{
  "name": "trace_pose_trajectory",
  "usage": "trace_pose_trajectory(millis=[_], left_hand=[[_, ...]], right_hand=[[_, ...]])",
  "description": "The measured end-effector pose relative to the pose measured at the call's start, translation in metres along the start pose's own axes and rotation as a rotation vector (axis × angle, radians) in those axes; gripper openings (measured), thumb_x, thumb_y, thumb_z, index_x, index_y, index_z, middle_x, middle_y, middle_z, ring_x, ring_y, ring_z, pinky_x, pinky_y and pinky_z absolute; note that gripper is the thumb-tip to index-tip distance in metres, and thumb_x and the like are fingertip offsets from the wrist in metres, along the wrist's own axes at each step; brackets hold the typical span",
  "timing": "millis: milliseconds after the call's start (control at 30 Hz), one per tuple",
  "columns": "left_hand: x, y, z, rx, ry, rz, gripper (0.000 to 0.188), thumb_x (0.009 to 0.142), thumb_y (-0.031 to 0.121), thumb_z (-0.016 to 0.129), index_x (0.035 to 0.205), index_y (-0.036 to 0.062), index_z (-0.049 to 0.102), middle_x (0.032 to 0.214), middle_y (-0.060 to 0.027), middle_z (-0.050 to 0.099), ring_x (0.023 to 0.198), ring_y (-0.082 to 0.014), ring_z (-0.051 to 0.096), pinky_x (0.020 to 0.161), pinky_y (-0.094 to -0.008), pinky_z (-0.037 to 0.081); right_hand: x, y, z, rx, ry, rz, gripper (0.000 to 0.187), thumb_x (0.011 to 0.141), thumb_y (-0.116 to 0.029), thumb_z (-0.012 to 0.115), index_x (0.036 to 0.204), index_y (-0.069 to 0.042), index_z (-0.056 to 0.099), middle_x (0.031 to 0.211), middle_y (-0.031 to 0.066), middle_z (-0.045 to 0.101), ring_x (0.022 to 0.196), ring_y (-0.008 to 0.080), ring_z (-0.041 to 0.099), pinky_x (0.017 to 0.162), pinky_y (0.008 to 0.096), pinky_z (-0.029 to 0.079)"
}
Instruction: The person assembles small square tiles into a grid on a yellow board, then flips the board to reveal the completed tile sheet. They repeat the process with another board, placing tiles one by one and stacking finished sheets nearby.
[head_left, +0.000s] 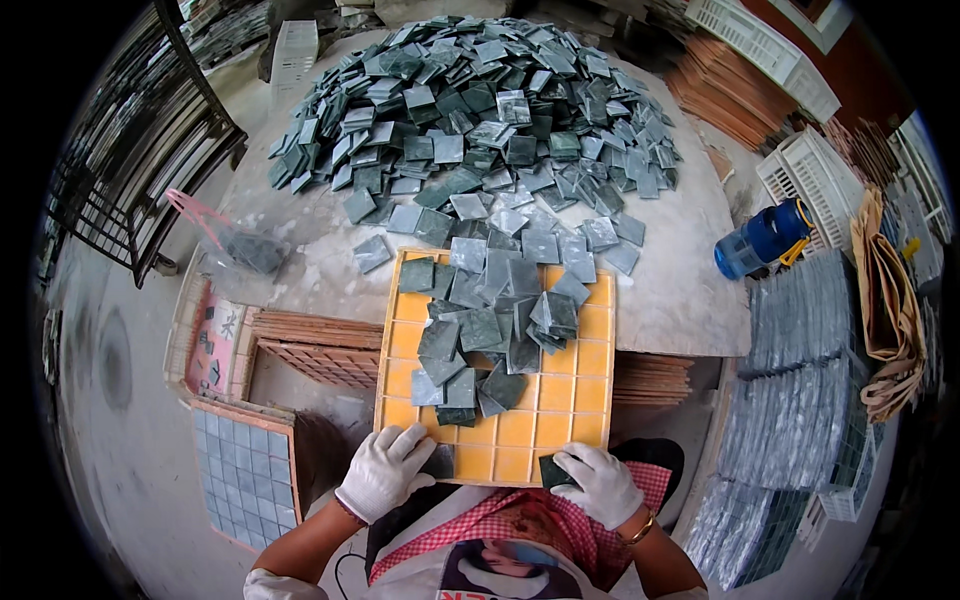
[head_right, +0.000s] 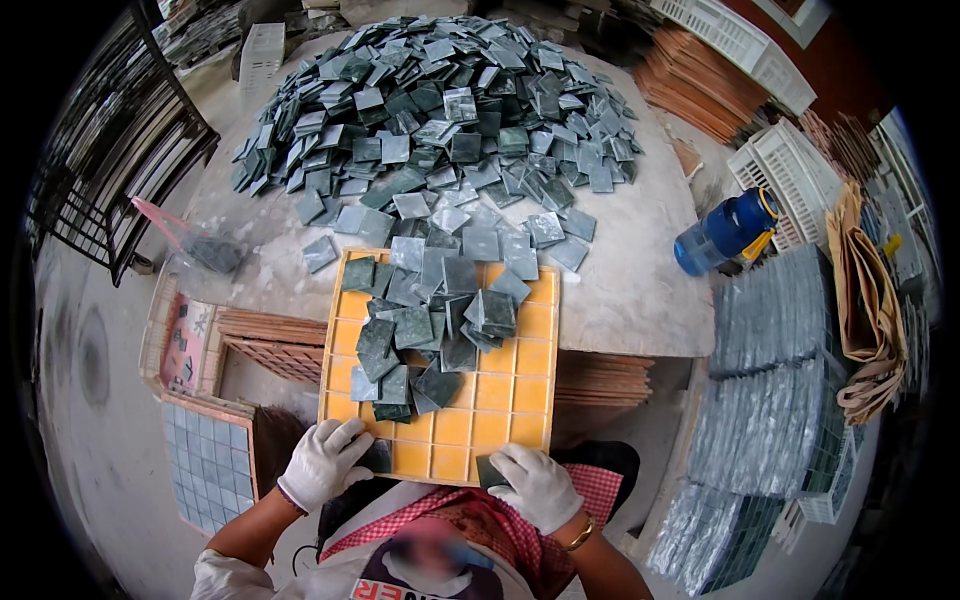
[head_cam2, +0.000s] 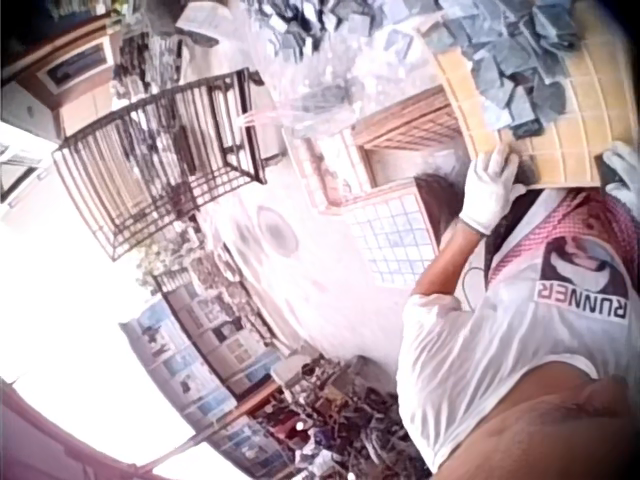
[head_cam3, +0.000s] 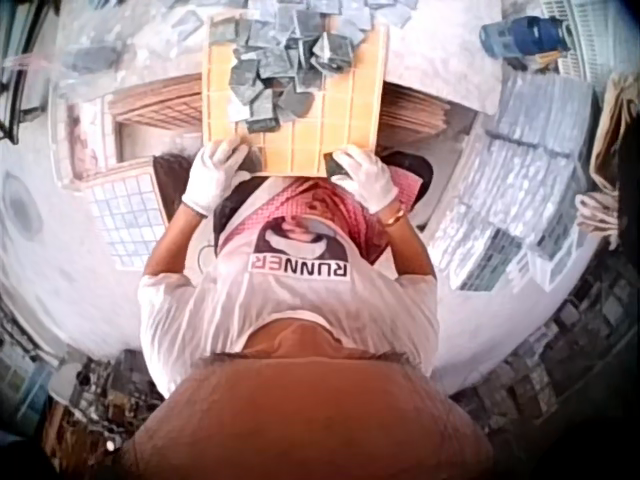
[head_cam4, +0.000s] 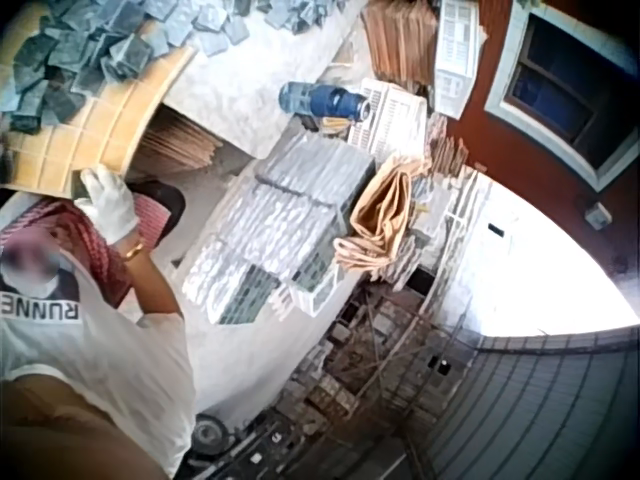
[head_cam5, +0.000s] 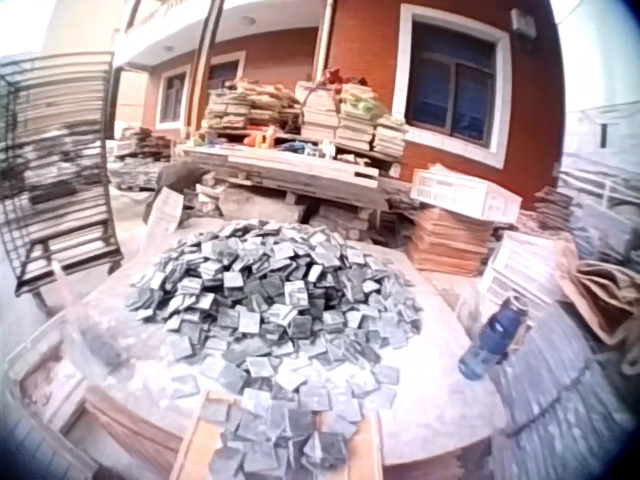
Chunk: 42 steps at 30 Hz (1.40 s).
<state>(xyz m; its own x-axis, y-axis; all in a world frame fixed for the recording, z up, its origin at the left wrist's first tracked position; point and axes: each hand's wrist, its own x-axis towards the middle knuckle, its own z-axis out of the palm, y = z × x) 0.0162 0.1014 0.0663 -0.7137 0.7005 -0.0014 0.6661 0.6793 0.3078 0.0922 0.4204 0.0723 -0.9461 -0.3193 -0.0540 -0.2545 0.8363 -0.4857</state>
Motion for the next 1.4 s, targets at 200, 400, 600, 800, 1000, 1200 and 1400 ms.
trace_pose_trajectory(millis=[200, 400, 600, 800, 1000, 1200, 1400], left_hand=[[-0.004, 0.003, 0.01, 0.046, 0.012, 0.025, 0.056, 0.063, 0.028, 0.073, 0.112, 0.005, 0.059, 0.117, -0.0071, 0.051, 0.098, -0.0255, 0.051, 0.083, -0.0376, 0.045], [-0.009, 0.012, 0.015, 0.055, 0.076, -0.032, 0.062, 0.059, 0.024, 0.076, 0.115, 0.0044, 0.057, 0.118, -0.0095, 0.049, 0.1, -0.0288, 0.05, 0.086, -0.0406, 0.043], [0.002, 0.013, 0.005, -0.015, 0.043, -0.066, 0.061, 0.062, 0.031, 0.075, 0.115, 0.007, 0.057, 0.115, -0.0078, 0.049, 0.098, -0.0276, 0.049, 0.084, -0.0404, 0.043], [-0.005, 0.0, 0.022, -0.02, 0.093, 0.006, 0.058, 0.068, 0.042, 0.069, 0.117, 0.0141, 0.058, 0.114, -0.0069, 0.049, 0.094, -0.0274, 0.05, 0.08, -0.0411, 0.043], [0.0, -0.009, 0.02, -0.055, 0.159, 0.06, 0.057, 0.068, 0.049, 0.066, 0.114, 0.0162, 0.061, 0.108, -0.0042, 0.052, 0.087, -0.0243, 0.052, 0.077, -0.0389, 0.045], [0.0, -0.015, 0.016, -0.151, 0.182, 0.102, 0.053, 0.07, 0.043, 0.067, 0.112, 0.0105, 0.061, 0.11, -0.0059, 0.053, 0.089, -0.0267, 0.053, 0.079, -0.039, 0.046], [-0.002, -0.013, 0.014, -0.091, 0.185, 0.068, 0.039, 0.067, 0.02, 0.073, 0.103, 0.0089, 0.062, 0.108, -0.0071, 0.055, 0.089, -0.0278, 0.054, 0.078, -0.0393, 0.047]], right_hand=[[0.01, -0.007, 0.018, 0.016, 0.09, 0.052, 0.045, 0.073, -0.028, 0.072, 0.111, -0.007, 0.06, 0.112, 0.0099, 0.055, 0.097, 0.0278, 0.057, 0.084, 0.0388, 0.047], [0.007, -0.011, 0.01, -0.027, 0.028, 0.078, 0.041, 0.072, -0.026, 0.072, 0.106, -0.008, 0.059, 0.107, 0.0085, 0.055, 0.094, 0.0278, 0.056, 0.081, 0.0384, 0.047], [0.009, -0.01, 0.014, -0.046, 0.029, 0.043, 0.04, 0.071, -0.029, 0.073, 0.104, -0.009, 0.06, 0.109, 0.0083, 0.055, 0.094, 0.0282, 0.056, 0.08, 0.0383, 0.047], [0.017, -0.015, 0.0, -0.051, -0.158, 0.039, 0.04, 0.073, -0.036, 0.071, 0.103, -0.011, 0.063, 0.107, 0.0077, 0.058, 0.091, 0.0268, 0.06, 0.077, 0.0372, 0.05], [0.085, -0.017, 0.012, 0.009, 0.151, 0.201, 0.058, 0.071, -0.038, 0.074, 0.115, -0.006, 0.054, 0.104, 0.01, 0.059, 0.09, 0.0282, 0.062, 0.074, 0.0375, 0.051], [0.11, -0.014, 0.033, 0.032, 0.316, 0.233, 0.064, 0.068, -0.031, 0.078, 0.119, -0.003, 0.049, 0.104, 0.0157, 0.058, 0.093, 0.0308, 0.059, 0.079, 0.0377, 0.049], [0.092, -0.011, 0.026, 0.112, 0.236, 0.2, 0.061, 0.071, -0.027, 0.074, 0.121, -0.003, 0.049, 0.107, 0.0143, 0.053, 0.093, 0.0332, 0.058, 0.079, 0.0407, 0.049]])
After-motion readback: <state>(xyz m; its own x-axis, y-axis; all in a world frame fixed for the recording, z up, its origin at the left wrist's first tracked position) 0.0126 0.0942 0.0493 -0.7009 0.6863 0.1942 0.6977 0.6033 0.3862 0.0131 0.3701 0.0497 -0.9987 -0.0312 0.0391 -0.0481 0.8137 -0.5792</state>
